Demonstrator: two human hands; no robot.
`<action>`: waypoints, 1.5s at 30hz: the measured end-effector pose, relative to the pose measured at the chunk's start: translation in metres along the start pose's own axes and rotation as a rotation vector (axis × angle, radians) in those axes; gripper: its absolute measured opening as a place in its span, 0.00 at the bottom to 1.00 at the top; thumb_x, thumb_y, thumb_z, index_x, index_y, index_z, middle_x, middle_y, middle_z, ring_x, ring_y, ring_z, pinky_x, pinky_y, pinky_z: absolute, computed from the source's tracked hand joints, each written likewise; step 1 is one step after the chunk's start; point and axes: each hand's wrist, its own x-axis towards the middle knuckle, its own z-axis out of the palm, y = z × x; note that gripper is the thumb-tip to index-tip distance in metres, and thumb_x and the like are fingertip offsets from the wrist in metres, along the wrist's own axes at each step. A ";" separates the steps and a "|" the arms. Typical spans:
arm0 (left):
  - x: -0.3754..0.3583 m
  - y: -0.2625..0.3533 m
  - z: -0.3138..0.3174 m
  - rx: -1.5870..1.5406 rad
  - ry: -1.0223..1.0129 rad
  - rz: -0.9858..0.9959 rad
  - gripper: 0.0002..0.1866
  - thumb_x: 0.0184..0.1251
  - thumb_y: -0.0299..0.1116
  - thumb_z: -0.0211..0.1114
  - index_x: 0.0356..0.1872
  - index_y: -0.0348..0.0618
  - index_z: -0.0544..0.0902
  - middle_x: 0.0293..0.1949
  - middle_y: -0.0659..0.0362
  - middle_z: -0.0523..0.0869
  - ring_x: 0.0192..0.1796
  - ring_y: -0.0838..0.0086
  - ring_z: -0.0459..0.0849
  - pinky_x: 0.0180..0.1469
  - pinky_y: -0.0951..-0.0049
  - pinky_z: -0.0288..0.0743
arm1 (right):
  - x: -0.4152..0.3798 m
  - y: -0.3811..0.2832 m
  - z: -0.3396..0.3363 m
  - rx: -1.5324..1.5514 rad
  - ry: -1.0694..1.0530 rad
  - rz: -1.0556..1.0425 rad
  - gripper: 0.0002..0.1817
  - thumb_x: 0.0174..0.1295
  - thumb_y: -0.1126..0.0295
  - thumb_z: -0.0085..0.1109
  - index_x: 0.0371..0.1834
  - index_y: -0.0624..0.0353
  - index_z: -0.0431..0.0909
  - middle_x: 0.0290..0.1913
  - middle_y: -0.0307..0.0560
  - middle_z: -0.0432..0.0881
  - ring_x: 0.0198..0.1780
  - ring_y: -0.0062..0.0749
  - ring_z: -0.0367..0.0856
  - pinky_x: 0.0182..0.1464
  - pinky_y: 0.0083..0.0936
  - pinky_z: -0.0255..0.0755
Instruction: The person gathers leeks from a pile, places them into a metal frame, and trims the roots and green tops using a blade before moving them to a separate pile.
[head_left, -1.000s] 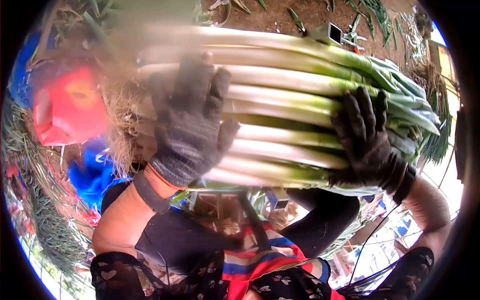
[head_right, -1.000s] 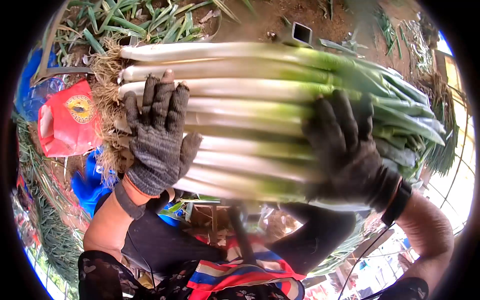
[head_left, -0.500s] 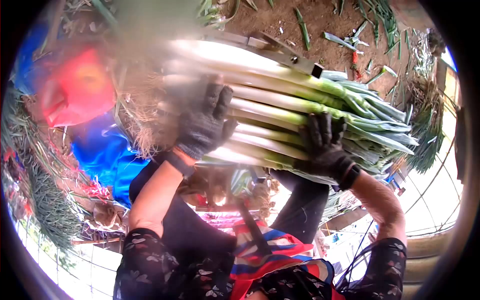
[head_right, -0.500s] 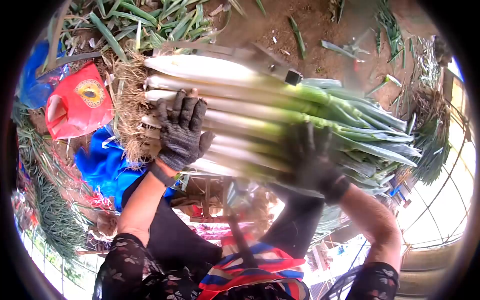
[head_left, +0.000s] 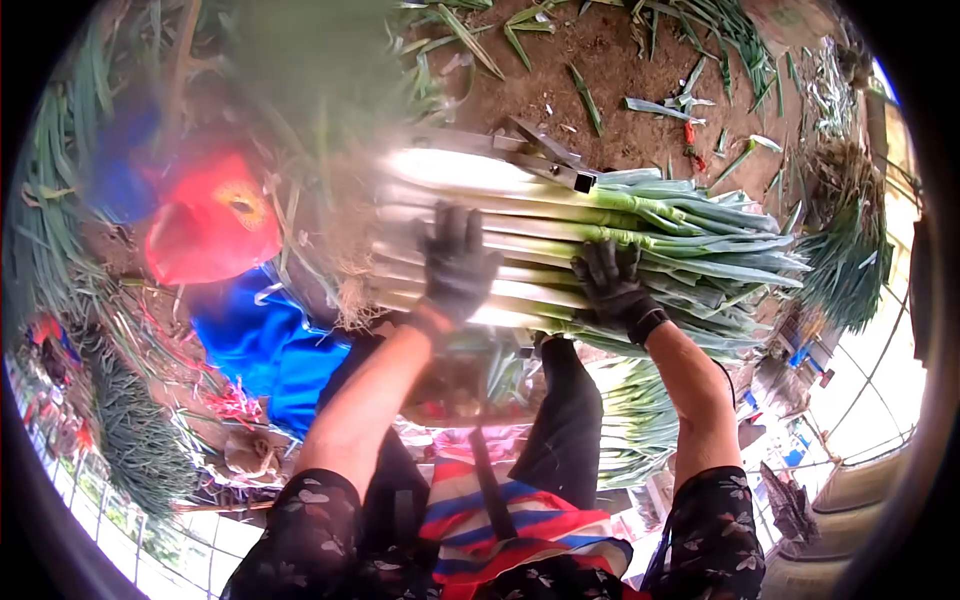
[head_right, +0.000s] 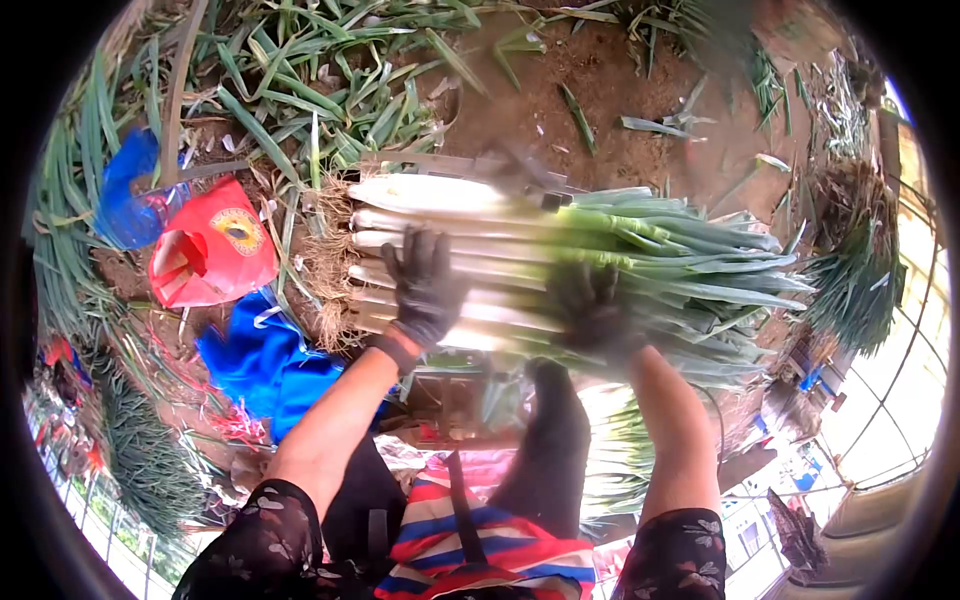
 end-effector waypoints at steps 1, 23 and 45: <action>0.013 0.015 -0.005 -0.007 -0.038 -0.027 0.42 0.67 0.51 0.56 0.73 0.35 0.53 0.78 0.47 0.44 0.79 0.49 0.41 0.74 0.35 0.36 | 0.000 0.000 0.000 0.019 0.008 0.001 0.56 0.51 0.29 0.54 0.77 0.56 0.52 0.79 0.61 0.39 0.79 0.65 0.28 0.65 0.81 0.19; 0.067 0.088 0.051 0.274 -0.066 -0.162 0.38 0.60 0.57 0.52 0.67 0.43 0.64 0.65 0.49 0.65 0.69 0.47 0.58 0.69 0.33 0.39 | 0.034 0.072 -0.045 0.105 0.118 0.313 0.56 0.54 0.31 0.53 0.76 0.65 0.51 0.78 0.59 0.49 0.80 0.51 0.42 0.75 0.62 0.28; 0.073 0.080 0.047 0.005 -0.131 -0.266 0.39 0.49 0.52 0.66 0.60 0.39 0.69 0.62 0.48 0.66 0.69 0.48 0.59 0.66 0.31 0.46 | 0.223 0.157 -0.053 1.998 -0.252 0.826 0.58 0.57 0.28 0.52 0.72 0.72 0.53 0.40 0.64 0.82 0.35 0.48 0.82 0.40 0.41 0.75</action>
